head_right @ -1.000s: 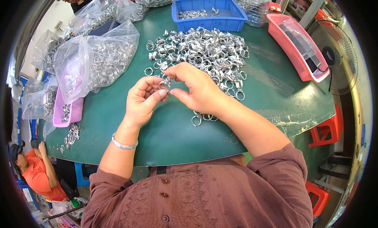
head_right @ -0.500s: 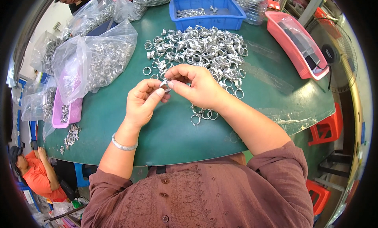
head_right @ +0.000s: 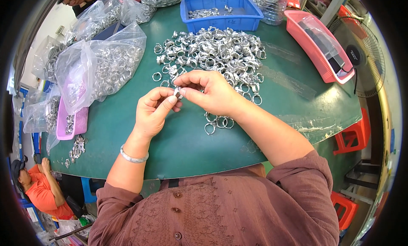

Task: The person sorts metal keychain rings by picking them up from a pile, checking them, and placing them into different containers or a separate pile on the table.

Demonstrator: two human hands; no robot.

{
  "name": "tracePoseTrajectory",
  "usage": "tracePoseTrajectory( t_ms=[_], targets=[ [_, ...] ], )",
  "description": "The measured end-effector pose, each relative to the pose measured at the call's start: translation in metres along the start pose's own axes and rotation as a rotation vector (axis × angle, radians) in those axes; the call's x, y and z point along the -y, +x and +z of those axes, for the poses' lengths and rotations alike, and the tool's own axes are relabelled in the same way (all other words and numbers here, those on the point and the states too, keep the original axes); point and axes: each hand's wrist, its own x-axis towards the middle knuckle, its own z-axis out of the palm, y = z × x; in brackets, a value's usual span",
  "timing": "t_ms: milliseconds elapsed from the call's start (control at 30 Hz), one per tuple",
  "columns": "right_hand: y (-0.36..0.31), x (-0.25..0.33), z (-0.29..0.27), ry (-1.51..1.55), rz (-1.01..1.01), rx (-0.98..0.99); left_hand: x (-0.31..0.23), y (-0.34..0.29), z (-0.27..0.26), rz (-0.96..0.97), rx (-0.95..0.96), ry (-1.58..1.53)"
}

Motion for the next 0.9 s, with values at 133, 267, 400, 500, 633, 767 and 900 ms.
tracePoseTrajectory(
  t_ms=[133, 267, 400, 500, 633, 767, 900],
  targets=[
    [0.0003, -0.0017, -0.0003, -0.030, -0.045, 0.011, 0.0018, 0.0000, -0.0007, 0.028, -0.006, 0.057],
    [0.0009, -0.0051, 0.0005, -0.022, -0.084, 0.016, 0.0037, 0.0008, -0.0015, 0.053, -0.003, 0.074],
    [0.0013, -0.0060, 0.0009, -0.050, -0.089, 0.018, 0.0037, 0.0016, -0.0021, 0.080, -0.004, 0.117],
    [0.0016, -0.0044, 0.0004, -0.126, -0.101, 0.032, 0.0036, 0.0018, -0.0020, 0.087, -0.004, 0.143],
    [0.0016, -0.0071, 0.0007, -0.130, -0.116, 0.028, 0.0040, 0.0021, -0.0019, 0.082, 0.001, 0.155],
    [0.0014, -0.0081, -0.0001, -0.146, -0.130, 0.033, 0.0056, 0.0017, -0.0002, 0.064, -0.007, 0.136],
    [0.0023, -0.0067, -0.0005, -0.270, -0.185, 0.054, 0.0056, 0.0006, -0.0003, -0.004, 0.001, 0.064]
  ],
)
